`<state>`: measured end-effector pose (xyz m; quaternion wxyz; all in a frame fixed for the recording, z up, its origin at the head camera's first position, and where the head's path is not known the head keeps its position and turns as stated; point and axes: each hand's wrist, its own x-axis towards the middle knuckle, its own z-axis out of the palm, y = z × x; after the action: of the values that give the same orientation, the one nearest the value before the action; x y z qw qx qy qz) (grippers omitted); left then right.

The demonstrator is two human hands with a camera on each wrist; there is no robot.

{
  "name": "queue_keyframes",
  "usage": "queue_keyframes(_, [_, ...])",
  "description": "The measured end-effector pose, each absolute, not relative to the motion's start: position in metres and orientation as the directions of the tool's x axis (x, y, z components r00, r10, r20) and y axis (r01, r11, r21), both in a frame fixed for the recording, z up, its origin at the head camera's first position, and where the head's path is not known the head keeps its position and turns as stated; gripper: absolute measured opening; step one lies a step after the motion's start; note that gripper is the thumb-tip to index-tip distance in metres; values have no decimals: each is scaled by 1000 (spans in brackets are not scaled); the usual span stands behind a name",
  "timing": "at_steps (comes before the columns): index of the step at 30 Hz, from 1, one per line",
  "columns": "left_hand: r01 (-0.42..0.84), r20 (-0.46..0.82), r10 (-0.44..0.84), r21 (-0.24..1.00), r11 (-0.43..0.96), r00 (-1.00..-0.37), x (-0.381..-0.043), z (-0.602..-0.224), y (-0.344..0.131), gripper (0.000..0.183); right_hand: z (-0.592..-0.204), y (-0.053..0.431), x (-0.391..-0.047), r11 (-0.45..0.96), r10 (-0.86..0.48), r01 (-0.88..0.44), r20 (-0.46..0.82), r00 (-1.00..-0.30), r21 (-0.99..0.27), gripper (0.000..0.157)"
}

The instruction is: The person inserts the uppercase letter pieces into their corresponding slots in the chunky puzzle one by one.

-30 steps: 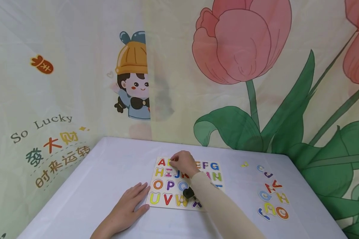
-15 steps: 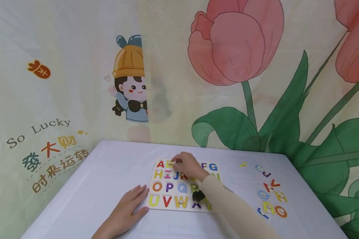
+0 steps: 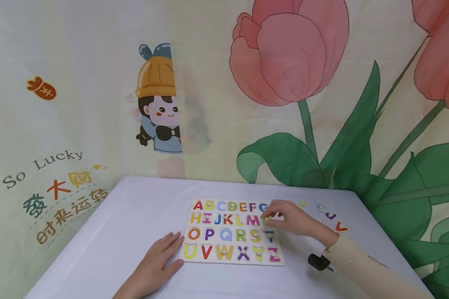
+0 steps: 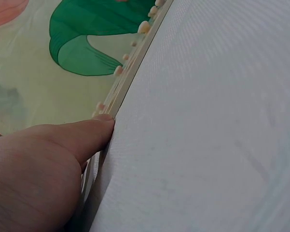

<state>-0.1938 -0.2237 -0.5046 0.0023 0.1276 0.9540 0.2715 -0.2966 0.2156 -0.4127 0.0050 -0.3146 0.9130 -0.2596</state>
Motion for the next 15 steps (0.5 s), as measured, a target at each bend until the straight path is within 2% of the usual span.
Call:
queue_keyframes(8, [234,64,236,511,827,-970,-192,-506,-223,69,-415,317,-269,708,-541,-543,148,-828,-451,19])
queue_keyframes(15, [230,55,235,515,826,-970,-191,-502,-223,70,-431,373,-259,719,-503,-491,119,-856,-491,16])
